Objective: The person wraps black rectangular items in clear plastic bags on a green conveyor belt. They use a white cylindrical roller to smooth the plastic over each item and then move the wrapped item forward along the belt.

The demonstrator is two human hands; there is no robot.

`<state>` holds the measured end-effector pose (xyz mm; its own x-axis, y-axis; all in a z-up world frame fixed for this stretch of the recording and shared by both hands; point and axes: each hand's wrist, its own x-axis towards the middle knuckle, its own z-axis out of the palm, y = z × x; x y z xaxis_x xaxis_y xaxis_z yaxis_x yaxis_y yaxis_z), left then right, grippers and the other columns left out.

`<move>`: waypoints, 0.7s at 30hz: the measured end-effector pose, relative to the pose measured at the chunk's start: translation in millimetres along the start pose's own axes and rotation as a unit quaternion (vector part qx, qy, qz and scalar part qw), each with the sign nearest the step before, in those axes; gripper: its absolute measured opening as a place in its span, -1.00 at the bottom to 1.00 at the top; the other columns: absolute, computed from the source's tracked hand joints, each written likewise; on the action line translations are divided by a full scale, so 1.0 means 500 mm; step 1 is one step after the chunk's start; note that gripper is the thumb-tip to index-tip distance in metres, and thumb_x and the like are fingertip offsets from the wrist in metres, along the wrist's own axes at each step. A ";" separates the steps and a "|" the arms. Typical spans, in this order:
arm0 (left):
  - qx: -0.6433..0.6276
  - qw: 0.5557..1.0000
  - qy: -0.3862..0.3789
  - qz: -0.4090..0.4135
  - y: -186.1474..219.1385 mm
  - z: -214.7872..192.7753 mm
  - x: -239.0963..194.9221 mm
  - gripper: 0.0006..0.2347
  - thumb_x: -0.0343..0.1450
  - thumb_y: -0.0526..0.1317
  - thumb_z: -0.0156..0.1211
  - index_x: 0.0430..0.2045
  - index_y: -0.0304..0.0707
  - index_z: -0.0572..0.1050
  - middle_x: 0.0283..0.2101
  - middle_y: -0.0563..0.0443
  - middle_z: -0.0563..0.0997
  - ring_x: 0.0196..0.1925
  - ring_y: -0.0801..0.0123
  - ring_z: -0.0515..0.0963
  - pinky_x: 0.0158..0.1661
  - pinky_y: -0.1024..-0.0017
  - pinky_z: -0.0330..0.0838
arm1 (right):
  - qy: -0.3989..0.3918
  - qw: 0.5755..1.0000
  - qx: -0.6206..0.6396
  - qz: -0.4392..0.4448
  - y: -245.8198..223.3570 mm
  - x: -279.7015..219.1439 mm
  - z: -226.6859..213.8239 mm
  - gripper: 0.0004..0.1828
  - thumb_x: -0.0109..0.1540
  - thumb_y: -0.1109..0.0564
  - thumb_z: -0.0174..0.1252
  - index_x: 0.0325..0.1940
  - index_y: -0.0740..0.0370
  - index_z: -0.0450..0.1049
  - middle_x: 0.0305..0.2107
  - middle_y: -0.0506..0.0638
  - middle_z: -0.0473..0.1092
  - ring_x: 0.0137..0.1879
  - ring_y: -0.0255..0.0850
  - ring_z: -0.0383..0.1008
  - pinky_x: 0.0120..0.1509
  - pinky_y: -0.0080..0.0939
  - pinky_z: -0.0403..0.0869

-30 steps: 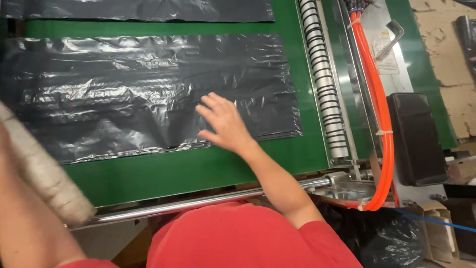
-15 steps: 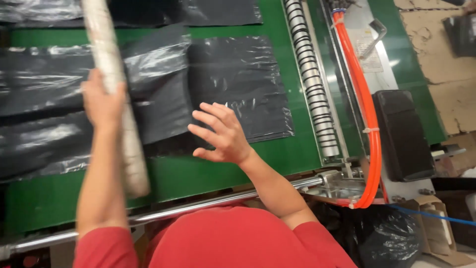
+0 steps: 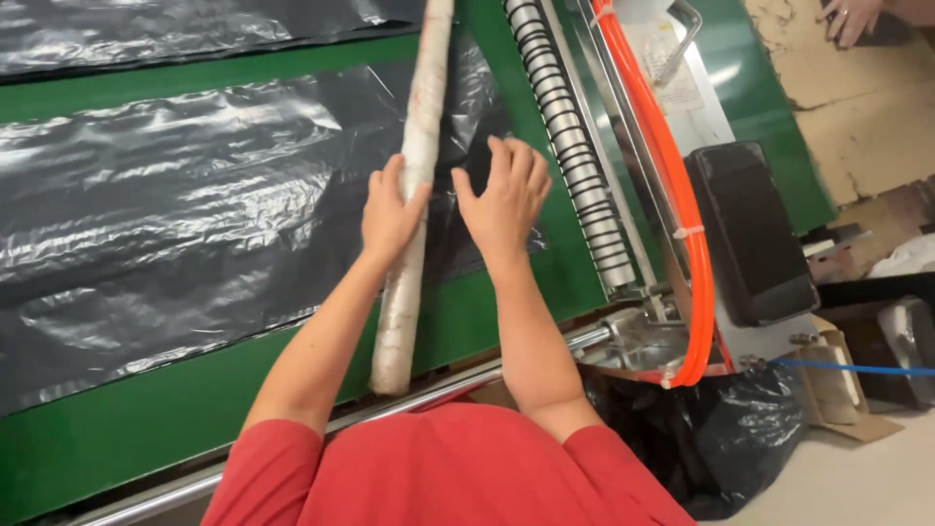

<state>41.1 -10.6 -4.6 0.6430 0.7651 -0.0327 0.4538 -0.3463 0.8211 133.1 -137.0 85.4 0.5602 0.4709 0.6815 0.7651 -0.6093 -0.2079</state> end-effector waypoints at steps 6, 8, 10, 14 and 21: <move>-0.185 0.979 0.072 0.039 -0.017 -0.203 -0.039 -0.48 0.44 -0.22 0.30 0.26 -0.40 0.26 0.03 -0.56 0.43 0.06 -0.46 0.48 0.03 -0.11 0.39 | -0.152 0.974 0.114 -0.120 -0.076 -0.065 0.086 -0.32 0.18 -0.06 0.32 0.32 0.15 0.28 0.20 0.18 0.23 0.41 0.16 0.15 0.35 0.23 0.23; -0.184 0.976 0.098 0.056 -0.074 -0.277 -0.053 -0.49 0.47 -0.28 0.30 0.28 -0.42 0.23 0.01 -0.56 0.40 0.01 -0.41 0.48 -0.02 -0.12 0.40 | -0.251 0.952 0.104 -0.138 -0.091 -0.096 0.107 -0.26 0.19 -0.08 0.32 0.37 0.18 0.25 0.29 0.24 0.15 0.46 0.21 0.06 0.40 0.32 0.17; -0.182 0.972 0.131 0.074 -0.123 -0.357 -0.074 -0.50 0.49 -0.34 0.29 0.30 -0.45 0.21 -0.01 -0.56 0.38 -0.03 -0.36 0.48 -0.06 -0.12 0.42 | -0.345 0.920 0.094 -0.162 -0.093 -0.124 0.138 -0.20 0.19 -0.11 0.32 0.41 0.21 0.22 0.37 0.30 0.07 0.52 0.27 -0.02 0.45 0.40 0.11; -0.057 0.962 0.256 0.077 -0.218 -0.527 -0.138 -0.54 0.44 -0.42 0.24 0.26 -0.27 0.30 0.01 -0.16 0.41 -0.10 0.27 0.45 -0.12 0.38 0.38 | -0.508 0.840 0.029 -0.187 -0.093 -0.146 0.168 -0.14 0.18 -0.29 0.22 0.42 0.14 0.12 0.43 0.20 -0.05 0.53 0.19 -0.11 0.37 0.32 0.15; 0.157 0.901 0.324 -0.242 -0.421 -0.736 -0.239 -0.27 0.72 0.37 0.00 -0.03 -0.63 0.54 -0.11 -0.46 0.62 -0.08 -0.23 0.59 -0.21 -0.05 0.35 | -0.286 0.908 0.223 -0.211 -0.119 -0.094 0.035 -0.35 0.23 -0.12 0.25 0.32 0.19 0.31 0.29 0.16 0.22 0.46 0.11 0.12 0.37 0.19 0.24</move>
<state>-358.1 170.8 36.1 -0.1252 0.9890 0.0793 0.8015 0.0537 0.5956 66.9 -111.8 53.6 0.1624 0.9347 0.3163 0.9311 -0.0391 -0.3626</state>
